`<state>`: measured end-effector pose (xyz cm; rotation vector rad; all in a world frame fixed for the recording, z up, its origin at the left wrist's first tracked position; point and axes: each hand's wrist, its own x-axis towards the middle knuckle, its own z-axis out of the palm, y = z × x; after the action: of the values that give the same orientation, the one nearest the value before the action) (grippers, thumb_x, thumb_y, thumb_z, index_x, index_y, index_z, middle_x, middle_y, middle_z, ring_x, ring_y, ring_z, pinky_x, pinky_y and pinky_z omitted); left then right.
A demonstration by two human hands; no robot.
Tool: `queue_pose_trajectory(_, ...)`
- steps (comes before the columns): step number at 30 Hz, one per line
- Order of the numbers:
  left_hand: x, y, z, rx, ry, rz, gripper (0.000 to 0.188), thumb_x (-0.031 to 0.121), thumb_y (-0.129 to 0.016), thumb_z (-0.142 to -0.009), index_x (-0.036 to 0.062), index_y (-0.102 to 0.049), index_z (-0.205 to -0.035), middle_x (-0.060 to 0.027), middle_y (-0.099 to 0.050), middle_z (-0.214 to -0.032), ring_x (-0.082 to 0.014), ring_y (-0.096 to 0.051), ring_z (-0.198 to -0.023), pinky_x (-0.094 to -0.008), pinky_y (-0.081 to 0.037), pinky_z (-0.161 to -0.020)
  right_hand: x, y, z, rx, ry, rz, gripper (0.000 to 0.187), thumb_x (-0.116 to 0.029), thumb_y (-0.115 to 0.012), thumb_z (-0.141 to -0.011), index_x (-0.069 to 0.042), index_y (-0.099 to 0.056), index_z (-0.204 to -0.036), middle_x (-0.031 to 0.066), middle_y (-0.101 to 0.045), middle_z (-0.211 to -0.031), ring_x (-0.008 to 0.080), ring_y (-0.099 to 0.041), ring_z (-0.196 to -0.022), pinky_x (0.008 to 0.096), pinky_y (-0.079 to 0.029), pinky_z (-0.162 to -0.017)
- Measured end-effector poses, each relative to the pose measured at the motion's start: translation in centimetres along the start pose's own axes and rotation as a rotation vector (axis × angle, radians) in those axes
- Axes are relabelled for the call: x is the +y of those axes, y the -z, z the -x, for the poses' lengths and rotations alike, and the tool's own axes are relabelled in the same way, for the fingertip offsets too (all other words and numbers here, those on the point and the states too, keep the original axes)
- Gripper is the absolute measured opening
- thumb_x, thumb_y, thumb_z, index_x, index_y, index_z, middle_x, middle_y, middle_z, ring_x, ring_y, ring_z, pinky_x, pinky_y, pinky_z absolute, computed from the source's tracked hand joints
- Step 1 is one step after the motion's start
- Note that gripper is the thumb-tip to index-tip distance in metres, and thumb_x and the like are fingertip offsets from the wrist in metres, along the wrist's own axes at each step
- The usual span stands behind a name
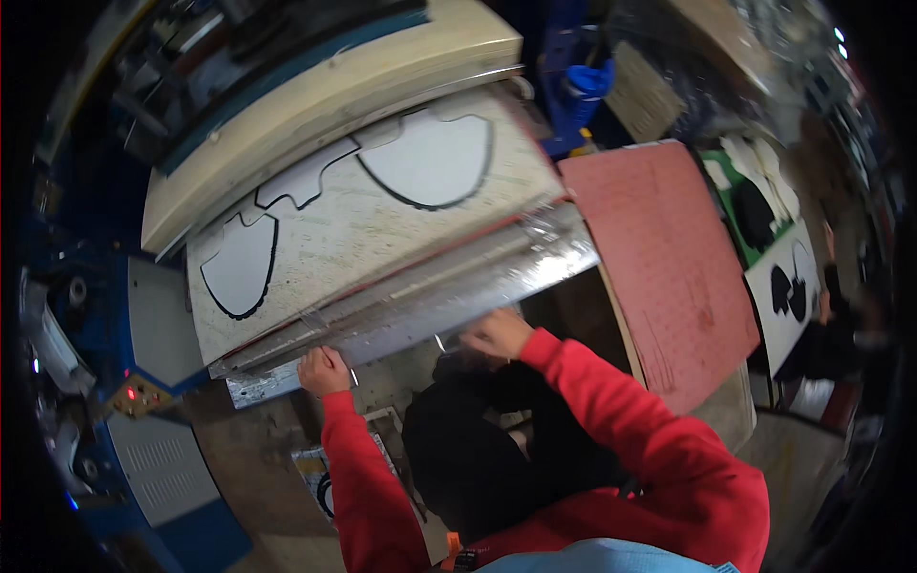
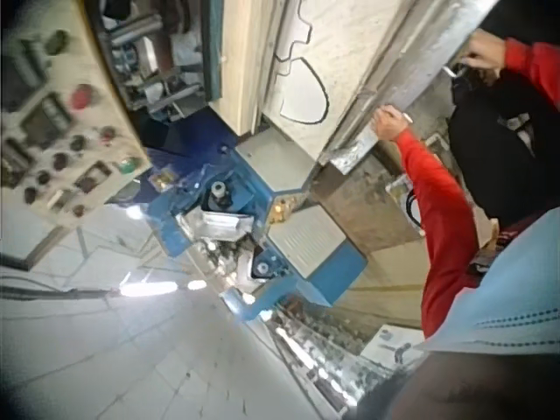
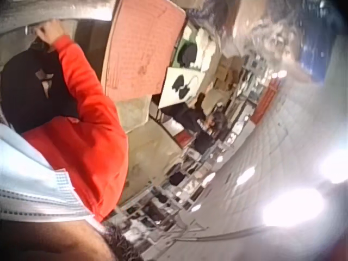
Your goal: The recorder uses a large heat press machine to bond shoe upper components together.
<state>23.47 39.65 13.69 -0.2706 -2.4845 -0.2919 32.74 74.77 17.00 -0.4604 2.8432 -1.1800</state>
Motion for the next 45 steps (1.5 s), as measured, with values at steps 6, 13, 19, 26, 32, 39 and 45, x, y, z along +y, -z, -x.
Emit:
queue_pose_trajectory(6, 5.7, 5.4, 4.2, -0.169, 0.016, 0.11, 0.018, 0.016, -0.056, -0.081, 0.0026, -0.048, -0.074, -0.0156, -0.048, -0.086, -0.0353, -0.047, -0.088, -0.0454, -0.038, -0.075, -0.7, -1.9, 2.5, -0.061, 0.069, 0.406, 0.054, -0.031, -0.067, -0.07, -0.005, -0.053, -0.116, 0.0155, -0.055, -0.113, 0.0323, -0.053, -0.104, 0.0423, -0.042, -0.09)
queue_pose_trajectory(13, 8.0, 7.5, 11.2, -0.286, -0.009, 0.156, 0.067, 0.007, -0.065, -0.071, 0.0036, -0.036, -0.132, -0.0182, -0.038, -0.134, -0.0372, -0.039, -0.122, -0.0421, -0.034, -0.1, -2.0, -3.7, 2.7, -0.025, -0.258, 0.699, 0.05, -0.032, -0.062, -0.074, -0.003, -0.053, -0.114, 0.0143, -0.055, -0.114, 0.0287, -0.051, -0.109, 0.0432, -0.04, -0.093)
queue_pose_trajectory(19, 3.3, 8.0, 11.9, -0.37, -0.066, -0.078, 0.077, 0.019, -0.07, -0.071, 0.0079, -0.031, -0.137, -0.0175, -0.03, -0.141, -0.0357, -0.025, -0.133, -0.0493, -0.025, -0.106, -8.9, 4.2, 0.0, -0.324, 0.023, 0.423, 0.051, -0.028, -0.066, -0.072, -0.001, -0.054, -0.114, 0.0257, -0.061, -0.099, 0.04, -0.059, -0.093, 0.0429, -0.049, -0.083)
queue_pose_trajectory(26, 4.5, 4.8, 7.3, -0.522, 0.16, 0.072, 0.073, 0.026, -0.068, -0.074, 0.0055, -0.034, -0.136, -0.0174, -0.032, -0.139, -0.0349, -0.024, -0.134, -0.0465, -0.031, -0.105, -21.3, 25.7, -6.6, 0.722, 0.522, 0.686, 0.042, -0.02, -0.068, -0.071, 0.001, -0.052, -0.104, 0.0252, -0.047, -0.121, 0.0375, -0.049, -0.11, 0.0427, -0.043, -0.091)
queue_pose_trajectory(32, 3.4, 1.6, 5.4, -0.507, 0.04, 0.04, 0.082, 0.021, -0.07, -0.072, 0.0055, -0.028, -0.14, -0.0196, -0.028, -0.142, -0.0391, -0.023, -0.134, -0.0411, -0.029, -0.107, -27.2, 34.4, -9.9, 1.334, 0.759, 1.153, 0.023, -0.019, -0.059, -0.075, -0.005, -0.064, -0.092, 0.0199, -0.056, -0.113, 0.0331, -0.053, -0.107, 0.0434, -0.039, -0.094)
queue_pose_trajectory(39, 2.0, -1.4, 1.3, -0.616, 0.037, 0.081, 0.084, 0.029, -0.067, -0.075, 0.0013, -0.024, -0.141, -0.0185, -0.02, -0.148, -0.0353, -0.016, -0.137, -0.0367, -0.024, -0.11, -27.7, 35.1, -12.4, 1.231, 0.7, 1.111, 0.034, -0.013, -0.051, -0.076, 0.008, -0.056, -0.102, 0.0319, -0.04, -0.128, 0.0403, -0.039, -0.121, 0.0407, -0.032, -0.103)
queue_pose_trajectory(45, 1.7, -0.7, 0.3, -0.657, 0.078, 0.071, 0.086, 0.029, -0.068, -0.072, -0.0039, -0.024, -0.139, -0.0207, -0.02, -0.147, -0.0357, -0.016, -0.137, -0.036, -0.026, -0.11, -27.9, 33.4, -11.8, 1.138, 0.761, 0.785, 0.026, -0.006, -0.059, -0.069, 0.006, -0.056, -0.092, 0.0291, -0.042, -0.12, 0.0404, -0.044, -0.11, 0.0415, -0.038, -0.095)
